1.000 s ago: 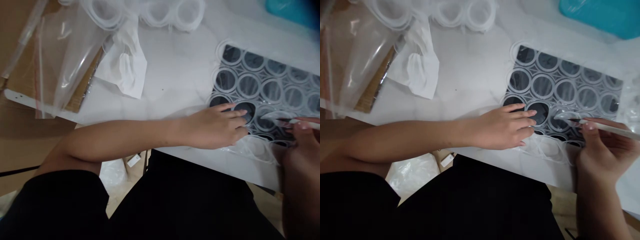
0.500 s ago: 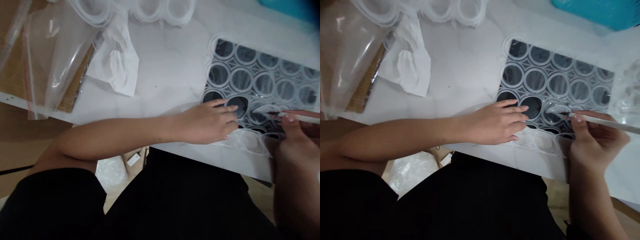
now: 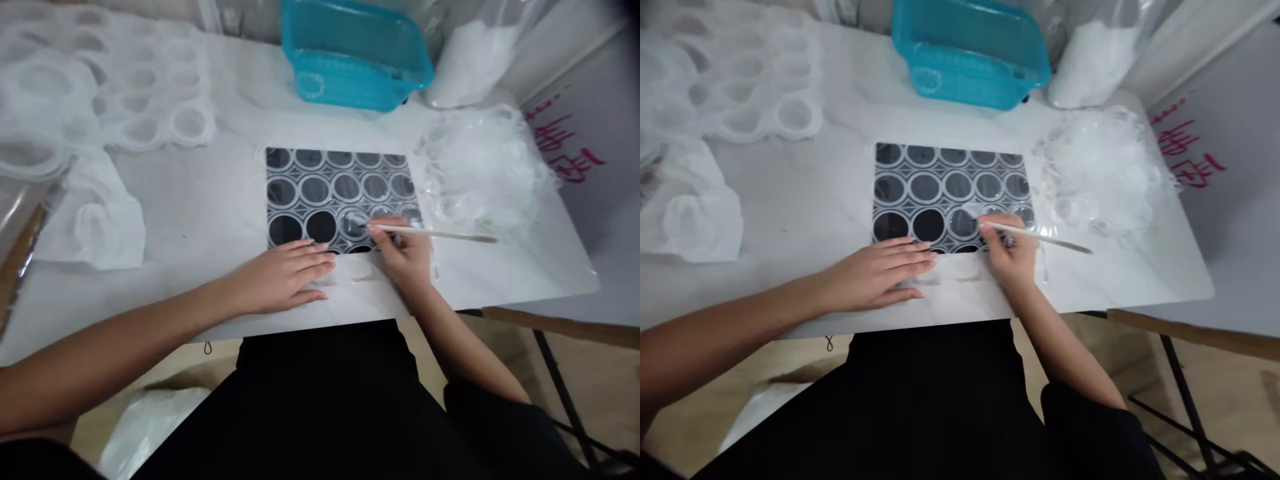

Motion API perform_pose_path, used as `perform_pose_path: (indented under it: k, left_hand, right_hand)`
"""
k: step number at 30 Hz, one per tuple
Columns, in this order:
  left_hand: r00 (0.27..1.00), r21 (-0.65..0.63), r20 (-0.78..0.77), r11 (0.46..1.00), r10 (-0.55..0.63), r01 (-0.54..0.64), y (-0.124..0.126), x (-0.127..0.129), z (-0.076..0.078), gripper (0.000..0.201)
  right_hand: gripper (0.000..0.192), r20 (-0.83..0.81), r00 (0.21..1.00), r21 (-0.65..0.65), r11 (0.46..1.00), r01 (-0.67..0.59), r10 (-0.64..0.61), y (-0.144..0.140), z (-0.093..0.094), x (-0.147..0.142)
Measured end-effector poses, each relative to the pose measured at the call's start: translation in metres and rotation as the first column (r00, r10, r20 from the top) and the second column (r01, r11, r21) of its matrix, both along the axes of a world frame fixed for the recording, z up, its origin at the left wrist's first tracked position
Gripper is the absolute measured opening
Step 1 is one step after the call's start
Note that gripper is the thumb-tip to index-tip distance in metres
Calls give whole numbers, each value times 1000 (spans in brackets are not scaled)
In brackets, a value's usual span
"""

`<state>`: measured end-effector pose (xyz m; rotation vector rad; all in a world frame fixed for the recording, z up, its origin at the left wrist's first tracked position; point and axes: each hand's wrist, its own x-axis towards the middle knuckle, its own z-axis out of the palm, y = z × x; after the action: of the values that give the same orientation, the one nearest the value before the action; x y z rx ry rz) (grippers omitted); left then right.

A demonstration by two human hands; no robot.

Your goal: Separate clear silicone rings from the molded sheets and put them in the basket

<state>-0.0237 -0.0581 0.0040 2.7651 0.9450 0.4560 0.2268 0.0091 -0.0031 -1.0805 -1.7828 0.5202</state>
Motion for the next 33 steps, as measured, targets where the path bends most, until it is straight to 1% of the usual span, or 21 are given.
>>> perform_pose_path:
  k: [2,4,8,12,14,19,23,29,31,33]
  left_hand:
    - [1000,31,-20,999,-7,8,2,6,2,53]
    - [998,68,-60,997,-32,36,4,14,5,55]
    - [991,161,-125,984,-50,70,12,31,8,55]
    - [991,226,-130,972,-27,56,20,41,7,55]
    - [990,221,-140,975,1,30,22,42,5,54]
    - [992,131,-128,991,20,-3,22,41,-2,55]
    - [994,131,-111,991,20,-5,21,40,-3,56]
    - [994,101,-107,995,32,-21,21,40,-3,56]
    - [993,97,-110,995,37,-26,21,39,-3,56]
    - [993,95,-114,995,34,-23,21,40,-3,57]
  right_hand:
    - [11,96,988,-119,987,-106,117,0,0,0]
    - [12,106,978,-178,971,-156,177,1,0,1]
    - [14,67,974,-205,959,-197,215,4,0,2]
    - [15,132,965,-193,960,-200,228,5,-1,3]
    - [16,140,966,-189,963,-192,220,4,-2,2]
    - [17,104,972,-197,962,-189,213,3,-2,0]
    - [18,114,974,-204,964,-170,195,3,-2,0]
    - [18,76,974,-216,957,-192,213,6,-4,3]
    - [17,90,972,-211,958,-196,218,4,-6,3]
    - [17,143,966,-179,966,-187,213,-1,-7,1]
